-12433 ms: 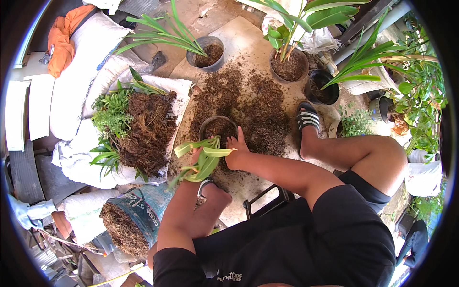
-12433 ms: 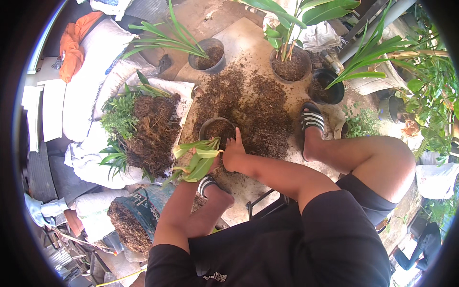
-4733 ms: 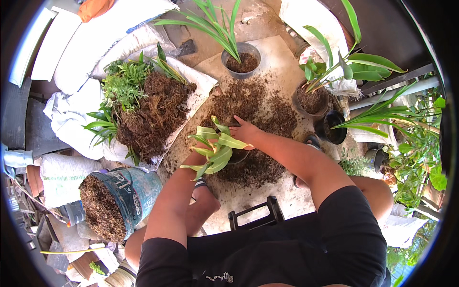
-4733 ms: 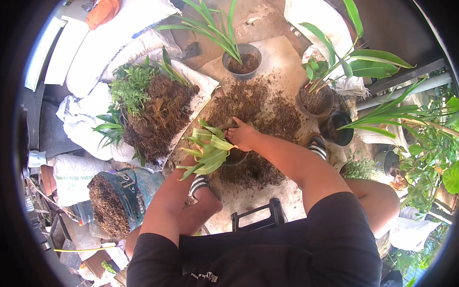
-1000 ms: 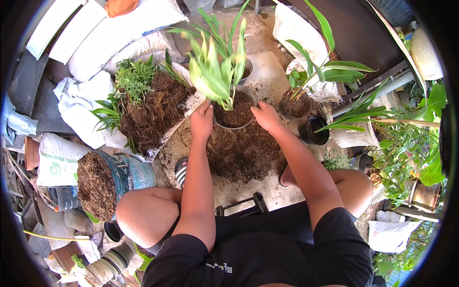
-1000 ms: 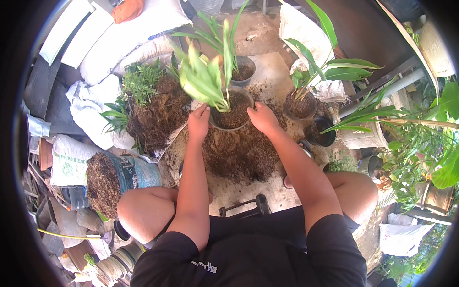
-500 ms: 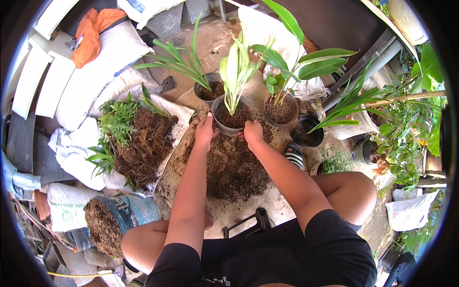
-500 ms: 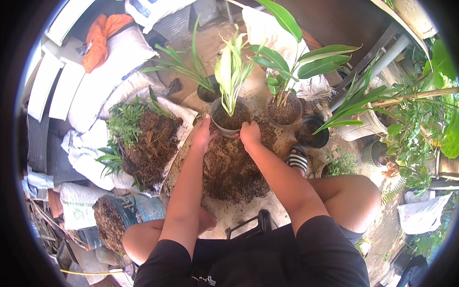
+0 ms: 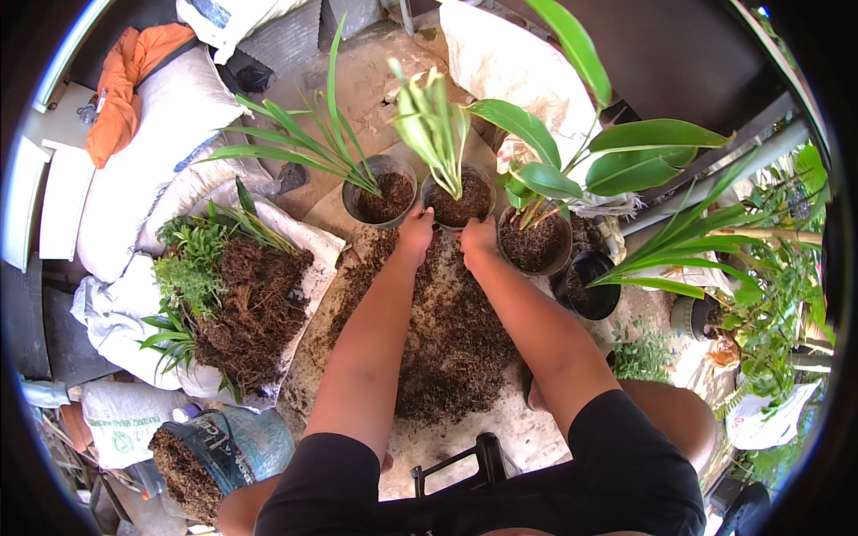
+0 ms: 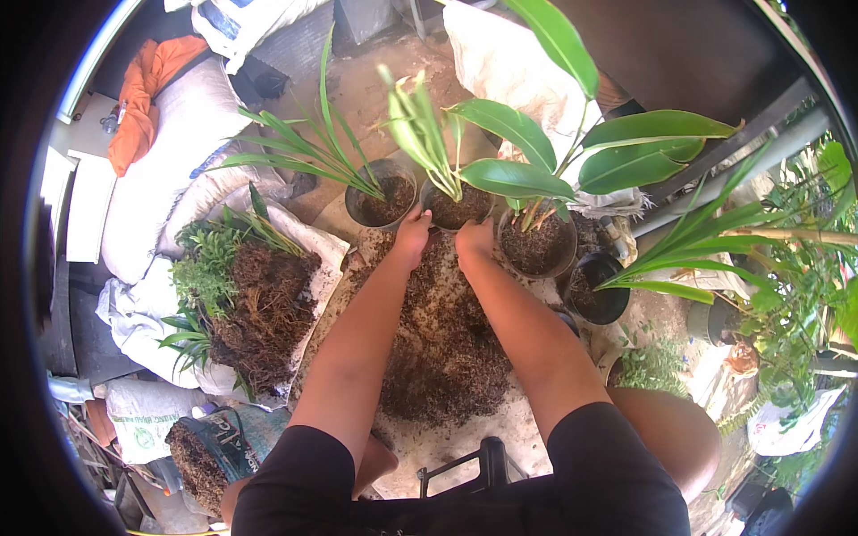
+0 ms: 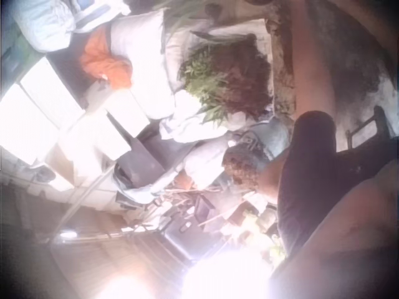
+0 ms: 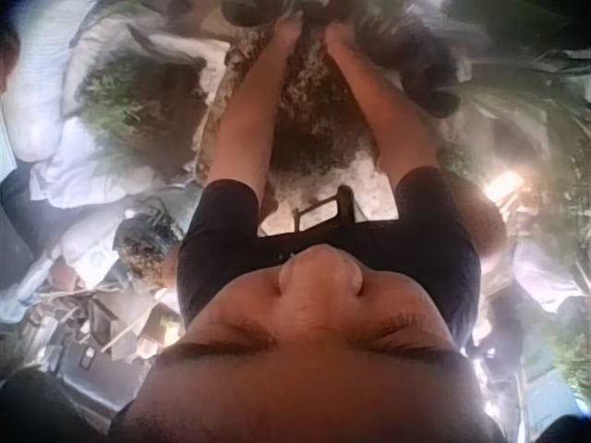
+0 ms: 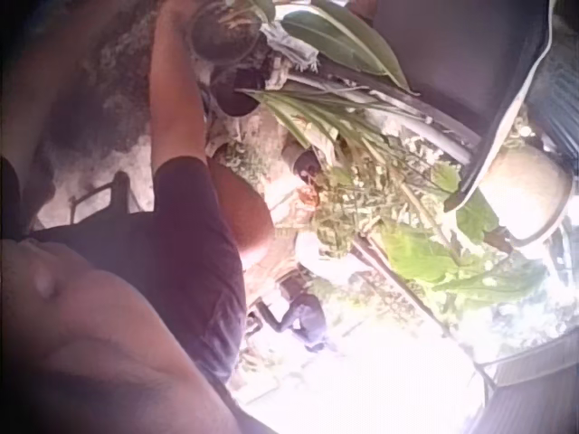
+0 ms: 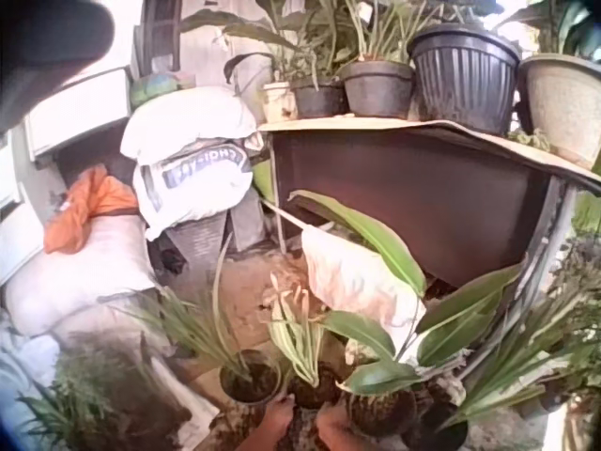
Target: The person sits on a stool and repots several small plants by hand. They remove plants from their original pots, place them into new containers, and fill the surrounding space with soil from a nearby pile. The person handles multiple plants one at a time, patting down the soil to secure them.
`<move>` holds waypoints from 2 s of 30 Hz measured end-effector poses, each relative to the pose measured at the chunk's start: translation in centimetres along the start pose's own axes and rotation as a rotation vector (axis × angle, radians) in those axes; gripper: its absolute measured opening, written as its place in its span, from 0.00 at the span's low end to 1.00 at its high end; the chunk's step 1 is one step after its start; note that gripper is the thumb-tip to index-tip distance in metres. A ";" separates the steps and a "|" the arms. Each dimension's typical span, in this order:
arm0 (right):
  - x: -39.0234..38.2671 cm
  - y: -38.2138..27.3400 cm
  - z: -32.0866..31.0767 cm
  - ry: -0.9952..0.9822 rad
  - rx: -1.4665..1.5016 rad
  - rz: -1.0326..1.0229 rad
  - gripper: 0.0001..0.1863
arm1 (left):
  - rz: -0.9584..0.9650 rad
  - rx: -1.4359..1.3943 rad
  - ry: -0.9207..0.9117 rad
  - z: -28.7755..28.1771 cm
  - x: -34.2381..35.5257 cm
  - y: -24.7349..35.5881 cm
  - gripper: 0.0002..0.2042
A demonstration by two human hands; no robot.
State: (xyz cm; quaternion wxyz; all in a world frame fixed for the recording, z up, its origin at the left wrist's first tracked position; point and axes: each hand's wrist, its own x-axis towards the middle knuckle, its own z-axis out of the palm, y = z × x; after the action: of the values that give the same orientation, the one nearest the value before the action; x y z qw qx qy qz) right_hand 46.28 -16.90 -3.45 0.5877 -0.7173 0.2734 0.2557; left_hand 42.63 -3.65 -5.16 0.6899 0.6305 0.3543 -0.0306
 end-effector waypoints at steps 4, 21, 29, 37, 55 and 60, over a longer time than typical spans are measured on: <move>-0.1 0.6 -0.8 -0.043 0.080 0.137 0.33 | -0.053 -0.041 -0.032 1.5 -0.3 -1.0 0.25; -11.4 3.4 -8.2 -0.592 -0.714 -0.027 0.26 | -0.224 -0.066 0.118 -1.4 -14.6 -7.6 0.23; -20.7 13.9 -11.8 -0.527 -0.635 -1.026 0.32 | -0.598 -1.099 -0.084 1.8 -28.5 -3.6 0.45; -30.7 16.3 -9.6 -0.575 -0.227 0.115 0.40 | -0.354 -0.377 -0.062 -4.3 -37.2 -8.3 0.39; -42.2 -0.4 -24.0 -0.531 -1.400 -1.221 0.31 | -0.427 -0.648 0.139 -8.5 -33.1 -5.5 0.15; -45.1 -2.2 -26.9 -0.756 -1.064 -1.113 0.31 | -0.358 -0.189 0.108 -9.3 -25.1 -3.7 0.18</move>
State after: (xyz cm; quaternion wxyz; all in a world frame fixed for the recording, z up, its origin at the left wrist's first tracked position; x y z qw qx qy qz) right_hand 16.53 -38.83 33.95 0.2646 -0.7938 -0.4892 0.2463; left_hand 17.89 -6.26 5.40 0.7094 0.4907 0.4987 -0.0856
